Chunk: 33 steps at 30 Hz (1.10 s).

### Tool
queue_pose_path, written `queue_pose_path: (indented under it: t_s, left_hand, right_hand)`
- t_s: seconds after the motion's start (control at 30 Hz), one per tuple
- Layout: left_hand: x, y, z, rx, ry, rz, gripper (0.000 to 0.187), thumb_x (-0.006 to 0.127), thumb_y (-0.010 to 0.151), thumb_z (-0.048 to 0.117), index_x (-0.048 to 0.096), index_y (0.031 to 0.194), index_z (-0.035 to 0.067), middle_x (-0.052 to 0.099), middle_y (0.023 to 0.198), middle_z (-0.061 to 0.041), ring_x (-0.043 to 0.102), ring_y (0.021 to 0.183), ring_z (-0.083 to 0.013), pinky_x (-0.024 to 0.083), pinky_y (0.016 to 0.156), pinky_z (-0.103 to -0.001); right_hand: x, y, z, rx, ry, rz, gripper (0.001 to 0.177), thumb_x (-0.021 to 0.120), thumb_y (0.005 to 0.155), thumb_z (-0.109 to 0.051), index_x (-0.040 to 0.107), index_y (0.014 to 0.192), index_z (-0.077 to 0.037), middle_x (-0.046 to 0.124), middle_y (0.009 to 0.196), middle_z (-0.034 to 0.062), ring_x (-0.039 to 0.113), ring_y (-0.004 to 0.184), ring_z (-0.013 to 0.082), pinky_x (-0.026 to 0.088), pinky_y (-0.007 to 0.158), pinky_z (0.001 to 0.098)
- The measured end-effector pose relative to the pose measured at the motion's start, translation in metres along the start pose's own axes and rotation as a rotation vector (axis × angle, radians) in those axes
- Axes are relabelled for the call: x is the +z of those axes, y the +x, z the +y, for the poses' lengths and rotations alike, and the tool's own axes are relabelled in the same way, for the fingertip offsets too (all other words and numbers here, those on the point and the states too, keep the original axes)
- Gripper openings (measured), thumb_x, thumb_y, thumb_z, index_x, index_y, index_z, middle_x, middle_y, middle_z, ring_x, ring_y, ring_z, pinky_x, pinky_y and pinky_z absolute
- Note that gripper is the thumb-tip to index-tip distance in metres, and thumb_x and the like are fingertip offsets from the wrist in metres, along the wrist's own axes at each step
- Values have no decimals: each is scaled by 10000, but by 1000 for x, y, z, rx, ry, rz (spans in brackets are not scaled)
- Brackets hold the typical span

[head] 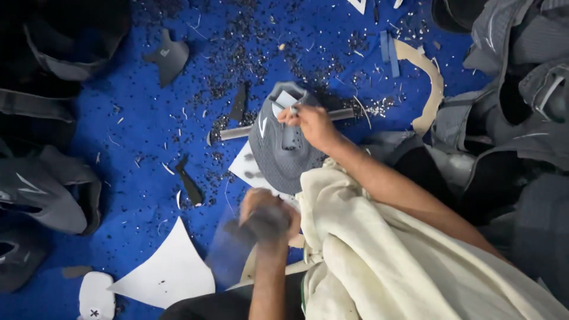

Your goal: Hammering a shoe upper onto a metal post to shape and form it.

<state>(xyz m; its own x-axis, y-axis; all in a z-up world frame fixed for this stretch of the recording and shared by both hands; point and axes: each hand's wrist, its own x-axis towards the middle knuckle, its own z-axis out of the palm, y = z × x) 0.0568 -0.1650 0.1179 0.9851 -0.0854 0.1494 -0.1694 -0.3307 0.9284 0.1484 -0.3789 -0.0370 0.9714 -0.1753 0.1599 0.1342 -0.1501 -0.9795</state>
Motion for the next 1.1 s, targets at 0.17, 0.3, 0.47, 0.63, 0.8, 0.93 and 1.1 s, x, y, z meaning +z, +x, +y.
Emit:
queue_pose_path:
  t_s: [0.17, 0.3, 0.47, 0.63, 0.8, 0.93, 1.1]
  left_hand:
    - [13, -16, -25, -337, 252, -169, 422, 832, 602, 148, 629, 948, 20, 731, 792, -126, 732, 747, -267, 574, 685, -381]
    - [-18, -2, 49, -291, 161, -33, 350, 823, 645, 163, 584, 868, 37, 702, 695, -86, 687, 599, -176, 570, 614, -340]
    - [-24, 17, 58, 120, 43, 130, 325, 762, 704, 119, 551, 945, 68, 618, 772, -56, 607, 669, -181, 510, 713, -342]
    - [33, 3, -47, -87, 269, -91, 407, 839, 644, 146, 602, 955, 32, 689, 760, -147, 677, 669, -332, 547, 637, -395]
    - [-12, -34, -13, -318, 298, -109, 435, 872, 655, 169, 605, 969, 30, 737, 776, -126, 732, 680, -238, 575, 634, -375]
    - [-38, -42, 15, -310, 203, 26, 445, 892, 677, 169, 574, 955, 29, 708, 733, -73, 683, 616, -160, 566, 596, -329]
    - [-89, -50, 58, -219, 150, 16, 493, 861, 662, 195, 561, 1021, 39, 655, 781, -47, 629, 673, -154, 519, 672, -311]
  right_hand:
    - [-5, 25, 22, -42, -69, 31, 136, 543, 965, 42, 668, 1017, 42, 756, 1014, 182, 738, 949, 259, 596, 773, 365]
    - [-8, 34, 8, 353, 490, 131, 159, 512, 1016, -41, 625, 904, -50, 774, 968, 119, 763, 884, 212, 626, 790, 332]
    - [-2, 31, 13, 221, 306, 113, 143, 542, 1030, -56, 611, 908, -25, 775, 984, 120, 751, 898, 198, 607, 807, 323]
    - [-8, 28, -4, -290, -272, 73, 168, 537, 1060, -8, 702, 1073, 20, 762, 1074, 151, 738, 1007, 228, 577, 887, 336]
    - [-17, 32, 32, 171, 399, 217, 154, 528, 1106, -109, 643, 1044, -27, 740, 1047, 159, 737, 938, 232, 615, 842, 351]
    - [16, 20, -10, 302, 458, -87, 51, 564, 1057, -27, 603, 1085, -9, 715, 1168, 167, 718, 1061, 233, 609, 890, 339]
    - [42, 4, 17, 395, 459, -250, 85, 518, 1030, -2, 591, 1073, -1, 733, 1144, 171, 747, 1060, 252, 619, 870, 331]
